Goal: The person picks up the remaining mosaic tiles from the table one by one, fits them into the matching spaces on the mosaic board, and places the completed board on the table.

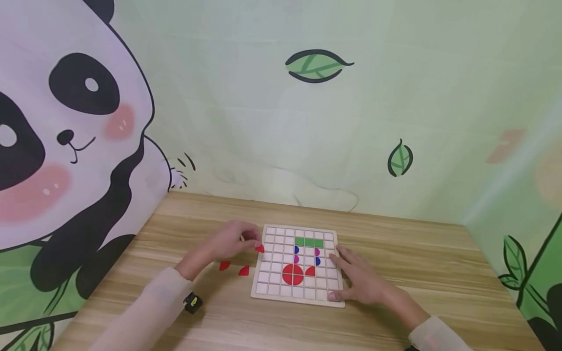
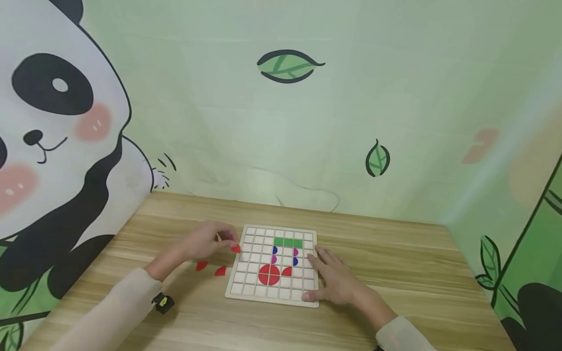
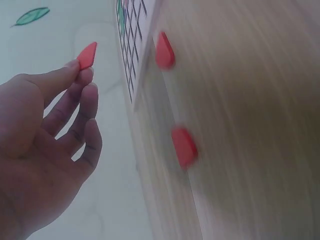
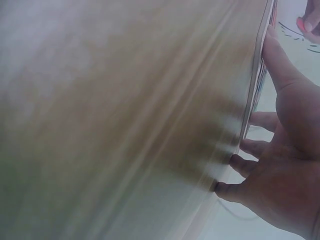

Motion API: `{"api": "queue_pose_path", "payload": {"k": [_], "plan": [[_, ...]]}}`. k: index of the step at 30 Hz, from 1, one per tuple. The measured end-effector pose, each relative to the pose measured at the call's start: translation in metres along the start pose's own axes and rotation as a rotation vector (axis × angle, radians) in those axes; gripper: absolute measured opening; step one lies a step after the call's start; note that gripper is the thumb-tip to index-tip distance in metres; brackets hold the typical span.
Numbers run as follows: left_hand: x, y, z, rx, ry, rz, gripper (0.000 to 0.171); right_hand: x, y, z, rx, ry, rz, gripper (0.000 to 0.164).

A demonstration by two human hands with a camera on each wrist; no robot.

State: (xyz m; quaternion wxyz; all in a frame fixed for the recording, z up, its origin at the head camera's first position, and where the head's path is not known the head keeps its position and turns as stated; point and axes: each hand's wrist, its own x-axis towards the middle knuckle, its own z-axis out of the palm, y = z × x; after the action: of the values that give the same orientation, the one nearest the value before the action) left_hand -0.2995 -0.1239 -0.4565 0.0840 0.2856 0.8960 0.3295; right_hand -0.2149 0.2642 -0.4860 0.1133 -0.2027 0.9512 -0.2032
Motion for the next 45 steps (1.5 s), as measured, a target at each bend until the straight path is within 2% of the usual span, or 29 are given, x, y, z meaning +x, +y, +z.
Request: {"api": "queue_pose_path", "payload": {"k": [6, 13, 16, 20, 26, 35, 40, 45], "plan": [[0.016, 0.019, 0.02, -0.029, -0.028, 0.017, 0.006, -0.001, 0.001, 0.001, -0.001, 0.0, 0.003, 0.106], [0.037, 0.045, 0.044, -0.081, -0.117, 0.114, 0.003, -0.001, -0.002, 0.0, 0.014, 0.0, 0.016, 0.106], [0.046, 0.058, 0.053, -0.074, -0.138, 0.141, 0.004, -0.001, -0.002, -0.001, 0.022, 0.001, 0.013, 0.105], [0.055, 0.07, 0.063, -0.041, -0.134, 0.131, 0.005, -0.001, 0.0, -0.001, 0.02, -0.001, 0.002, 0.105], [0.066, 0.079, 0.081, 0.047, -0.105, 0.116, 0.006, -0.001, 0.0, -0.001, 0.0, 0.004, -0.015, 0.105], [0.072, 0.089, 0.101, 0.109, -0.114, 0.085, 0.008, -0.004, -0.001, -0.002, 0.01, 0.014, -0.046, 0.106], [0.074, 0.091, 0.107, 0.162, -0.108, 0.094, 0.008, -0.004, -0.001, -0.001, 0.003, 0.021, -0.059, 0.106], [0.074, 0.091, 0.107, 0.152, -0.129, 0.114, 0.007, -0.003, -0.001, -0.001, -0.013, 0.037, -0.077, 0.106]]}}
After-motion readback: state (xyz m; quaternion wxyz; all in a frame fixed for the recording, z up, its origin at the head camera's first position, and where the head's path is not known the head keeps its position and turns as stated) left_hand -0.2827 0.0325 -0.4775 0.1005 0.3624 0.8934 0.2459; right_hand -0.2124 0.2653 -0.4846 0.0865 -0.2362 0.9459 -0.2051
